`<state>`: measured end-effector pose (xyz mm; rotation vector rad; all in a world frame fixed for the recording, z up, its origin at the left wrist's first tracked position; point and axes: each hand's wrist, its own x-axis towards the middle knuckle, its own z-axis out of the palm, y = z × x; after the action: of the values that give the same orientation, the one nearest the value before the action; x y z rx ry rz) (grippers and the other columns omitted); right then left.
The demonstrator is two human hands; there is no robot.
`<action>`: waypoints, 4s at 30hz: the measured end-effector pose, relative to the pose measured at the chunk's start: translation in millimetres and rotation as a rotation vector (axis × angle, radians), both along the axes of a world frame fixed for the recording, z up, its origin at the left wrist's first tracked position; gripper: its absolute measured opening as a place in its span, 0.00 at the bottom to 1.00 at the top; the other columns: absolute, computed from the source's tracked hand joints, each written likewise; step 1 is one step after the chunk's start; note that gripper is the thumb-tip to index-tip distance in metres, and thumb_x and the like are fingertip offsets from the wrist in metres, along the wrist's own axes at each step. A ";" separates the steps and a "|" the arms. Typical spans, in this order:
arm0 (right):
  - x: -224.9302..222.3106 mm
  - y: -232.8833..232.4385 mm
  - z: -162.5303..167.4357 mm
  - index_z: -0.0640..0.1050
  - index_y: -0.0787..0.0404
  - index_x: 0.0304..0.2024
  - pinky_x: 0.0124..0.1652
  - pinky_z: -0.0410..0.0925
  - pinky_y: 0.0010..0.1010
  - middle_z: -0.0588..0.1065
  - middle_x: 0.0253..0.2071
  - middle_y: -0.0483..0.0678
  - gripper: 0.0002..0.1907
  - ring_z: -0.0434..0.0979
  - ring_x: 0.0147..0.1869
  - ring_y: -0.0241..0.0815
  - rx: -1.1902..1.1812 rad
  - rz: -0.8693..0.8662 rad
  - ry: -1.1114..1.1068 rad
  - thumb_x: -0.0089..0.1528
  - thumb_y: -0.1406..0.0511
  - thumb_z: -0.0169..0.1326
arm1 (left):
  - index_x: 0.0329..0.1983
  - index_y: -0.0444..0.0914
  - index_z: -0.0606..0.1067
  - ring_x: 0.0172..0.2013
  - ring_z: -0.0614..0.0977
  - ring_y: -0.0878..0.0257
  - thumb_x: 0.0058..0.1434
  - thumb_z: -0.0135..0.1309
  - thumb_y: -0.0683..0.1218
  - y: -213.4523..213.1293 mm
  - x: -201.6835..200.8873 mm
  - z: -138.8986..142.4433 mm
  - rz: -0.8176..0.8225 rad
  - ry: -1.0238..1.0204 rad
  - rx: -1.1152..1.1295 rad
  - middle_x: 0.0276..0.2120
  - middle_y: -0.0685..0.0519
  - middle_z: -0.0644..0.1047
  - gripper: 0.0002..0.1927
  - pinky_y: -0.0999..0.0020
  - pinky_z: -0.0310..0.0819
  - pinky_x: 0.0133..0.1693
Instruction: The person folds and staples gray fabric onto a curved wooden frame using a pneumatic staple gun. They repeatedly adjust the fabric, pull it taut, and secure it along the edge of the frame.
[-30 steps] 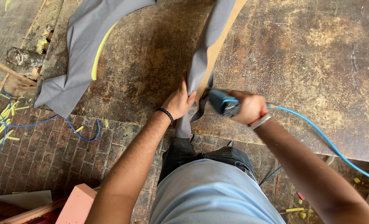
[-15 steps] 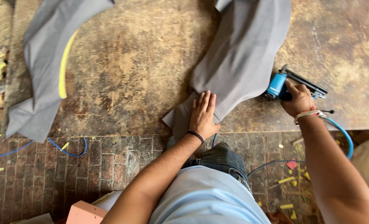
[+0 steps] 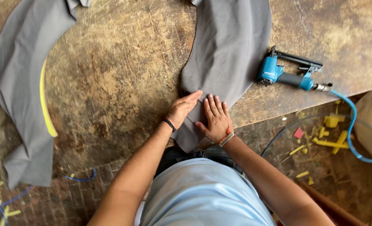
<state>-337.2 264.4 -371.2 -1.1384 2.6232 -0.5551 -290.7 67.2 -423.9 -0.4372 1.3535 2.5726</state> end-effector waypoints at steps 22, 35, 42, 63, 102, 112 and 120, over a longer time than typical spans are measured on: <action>26.0 -62.0 -1.9 0.63 0.44 0.73 0.73 0.39 0.56 0.52 0.78 0.49 0.37 0.45 0.82 0.51 0.078 -0.219 -0.048 0.63 0.44 0.49 | 0.35 0.40 0.80 0.42 0.80 0.58 0.64 0.61 0.42 -86.6 -30.3 -36.0 -0.203 0.764 -1.453 0.36 0.55 0.78 0.02 0.64 0.78 0.44; 38.7 -94.6 6.9 0.62 0.36 0.72 0.73 0.34 0.60 0.48 0.79 0.49 0.40 0.42 0.82 0.52 0.226 -0.362 -0.056 0.59 0.39 0.51 | 0.58 0.41 0.76 0.53 0.80 0.52 0.65 0.51 0.45 -45.5 42.0 -3.2 -0.193 -0.102 -1.259 0.53 0.47 0.80 0.18 0.56 0.75 0.55; 31.8 -77.0 10.0 0.52 0.55 0.76 0.71 0.31 0.63 0.45 0.79 0.53 0.56 0.37 0.83 0.55 -0.044 -0.303 -0.132 0.52 0.43 0.57 | 0.47 0.33 0.82 0.44 0.85 0.51 0.68 0.49 0.62 -55.4 -6.8 3.6 -0.260 -0.436 -0.838 0.42 0.40 0.85 0.28 0.57 0.76 0.48; -66.8 79.1 95.9 0.64 0.60 0.72 0.67 0.61 0.46 0.58 0.71 0.63 0.52 0.60 0.74 0.60 -0.480 0.149 -0.379 0.51 0.51 0.71 | 0.37 0.34 0.79 0.35 0.81 0.61 0.64 0.46 0.42 47.4 -69.2 50.6 0.156 0.000 -1.048 0.36 0.46 0.82 0.11 0.65 0.74 0.39; -94.6 5.7 25.2 0.58 0.60 0.73 0.61 0.67 0.37 0.70 0.65 0.55 0.42 0.74 0.63 0.49 -0.916 -0.936 -1.286 0.68 0.39 0.34 | 0.42 0.37 0.82 0.31 0.86 0.53 0.66 0.50 0.58 96.3 -110.9 48.5 0.253 -0.417 -0.810 0.30 0.43 0.85 0.21 0.57 0.77 0.35; -103.5 26.7 39.4 0.75 0.64 0.49 0.52 0.71 0.31 0.76 0.46 0.47 0.19 0.76 0.50 0.40 -1.074 -0.600 -1.485 0.72 0.54 0.51 | 0.37 0.39 0.72 0.37 0.79 0.33 0.68 0.47 0.56 146.4 -118.8 79.5 0.359 -0.470 -1.290 0.33 0.38 0.80 0.16 0.37 0.70 0.35; -125.5 18.0 3.2 0.74 0.64 0.56 0.52 0.72 0.34 0.79 0.49 0.51 0.19 0.79 0.50 0.42 -0.904 -0.760 -1.557 0.67 0.60 0.50 | 0.36 0.38 0.68 0.29 0.81 0.39 0.69 0.54 0.52 118.0 -108.6 24.0 0.378 -0.096 -1.307 0.24 0.41 0.78 0.14 0.43 0.71 0.28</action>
<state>-462.8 282.3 -368.0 0.3784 1.1843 -1.8392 -399.3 185.3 -399.9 -1.0207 2.9480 1.4214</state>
